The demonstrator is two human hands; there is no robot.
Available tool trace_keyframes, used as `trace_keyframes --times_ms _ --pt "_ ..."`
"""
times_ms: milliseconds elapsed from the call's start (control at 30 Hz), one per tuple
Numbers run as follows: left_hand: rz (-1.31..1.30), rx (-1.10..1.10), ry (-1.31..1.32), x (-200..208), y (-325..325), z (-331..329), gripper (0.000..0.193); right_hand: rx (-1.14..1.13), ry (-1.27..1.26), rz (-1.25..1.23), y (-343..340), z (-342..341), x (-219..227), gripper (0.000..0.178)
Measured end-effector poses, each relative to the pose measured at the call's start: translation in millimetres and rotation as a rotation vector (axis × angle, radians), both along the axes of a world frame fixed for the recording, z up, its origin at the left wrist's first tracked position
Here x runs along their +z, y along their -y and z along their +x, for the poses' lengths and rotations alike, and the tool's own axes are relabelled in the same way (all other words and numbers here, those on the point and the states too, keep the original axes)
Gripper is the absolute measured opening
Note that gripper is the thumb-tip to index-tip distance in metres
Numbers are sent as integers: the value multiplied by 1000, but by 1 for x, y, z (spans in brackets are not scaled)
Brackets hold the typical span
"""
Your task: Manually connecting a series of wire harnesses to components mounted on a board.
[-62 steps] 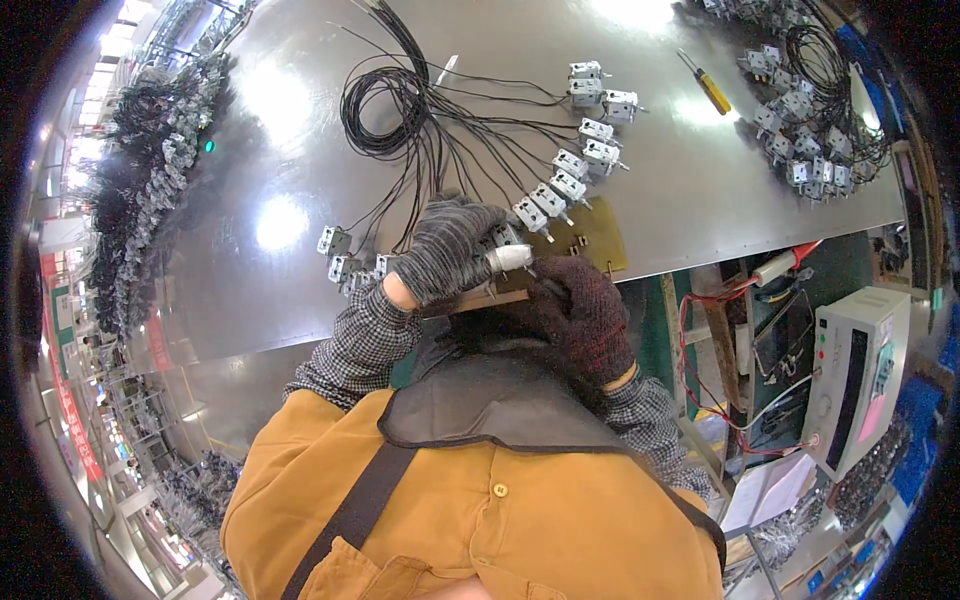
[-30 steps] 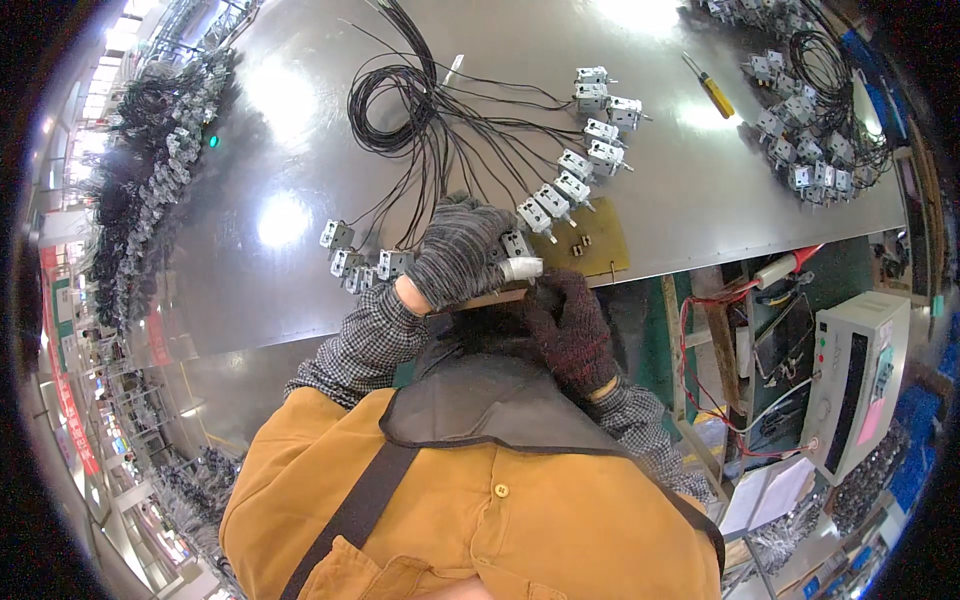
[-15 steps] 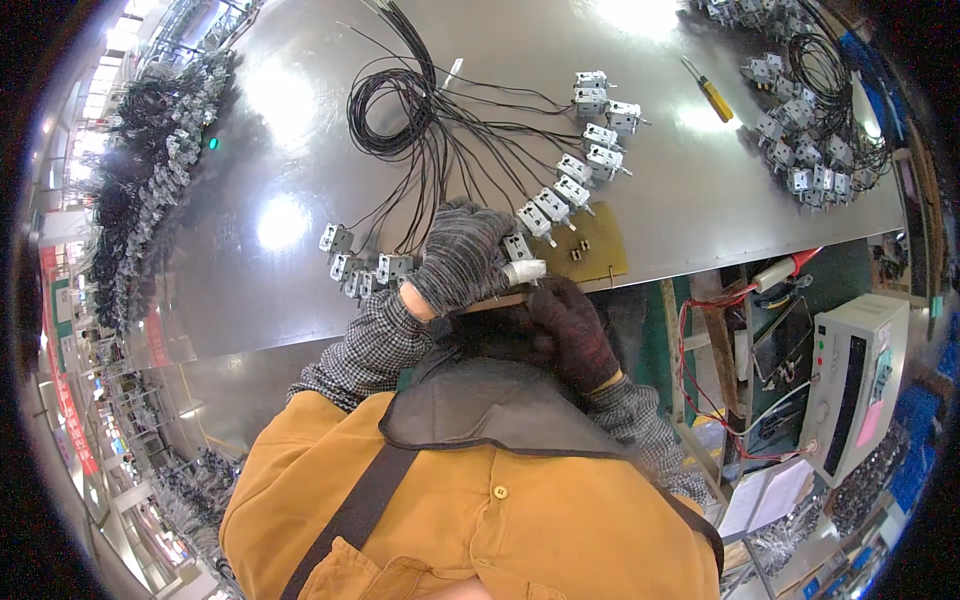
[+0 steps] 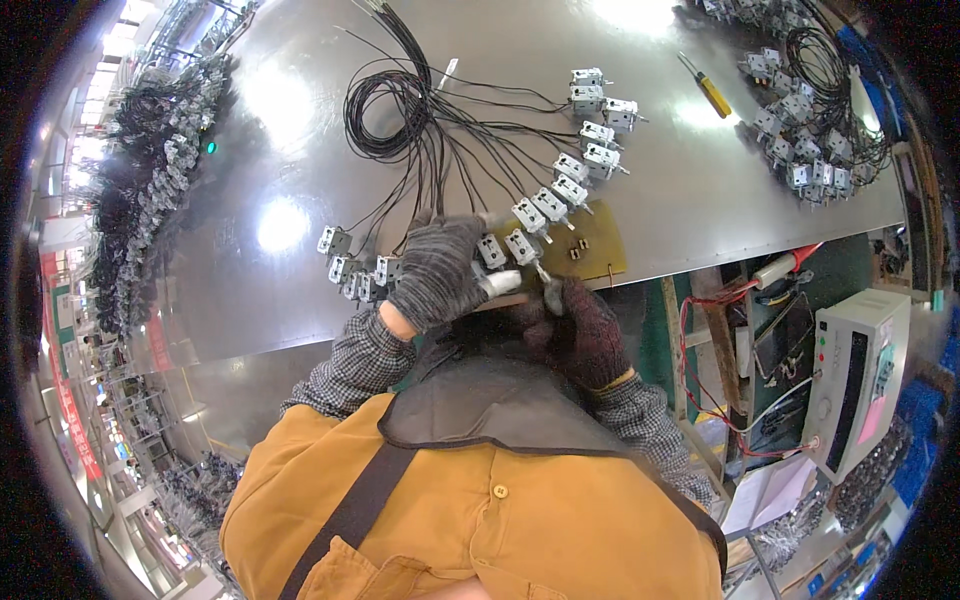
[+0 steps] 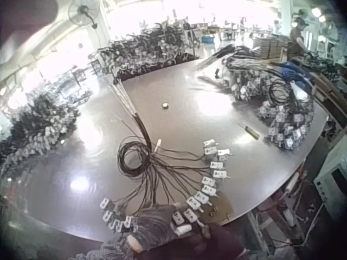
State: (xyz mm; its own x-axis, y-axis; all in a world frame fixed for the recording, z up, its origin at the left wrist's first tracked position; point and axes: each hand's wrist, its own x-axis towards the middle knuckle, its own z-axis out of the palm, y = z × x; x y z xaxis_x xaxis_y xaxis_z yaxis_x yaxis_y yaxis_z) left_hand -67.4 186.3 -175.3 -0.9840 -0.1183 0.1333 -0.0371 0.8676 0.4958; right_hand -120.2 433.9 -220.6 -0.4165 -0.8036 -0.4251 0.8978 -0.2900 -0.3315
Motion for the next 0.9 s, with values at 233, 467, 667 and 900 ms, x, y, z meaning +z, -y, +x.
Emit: trace_keyframes --times_ms 233,467,667,900 --pt "17 -41 24 -10 1 -5 49 14 -93 146 18 -10 25 43" --pt "217 -151 -2 -9 7 -13 47 -118 -1085 631 21 -33 37 32" --pt "272 -183 -6 -1 4 -19 45 81 -1328 815 11 -15 36 26" --pt "272 -114 2 -7 10 -27 46 -118 -1689 748 30 -7 26 29"
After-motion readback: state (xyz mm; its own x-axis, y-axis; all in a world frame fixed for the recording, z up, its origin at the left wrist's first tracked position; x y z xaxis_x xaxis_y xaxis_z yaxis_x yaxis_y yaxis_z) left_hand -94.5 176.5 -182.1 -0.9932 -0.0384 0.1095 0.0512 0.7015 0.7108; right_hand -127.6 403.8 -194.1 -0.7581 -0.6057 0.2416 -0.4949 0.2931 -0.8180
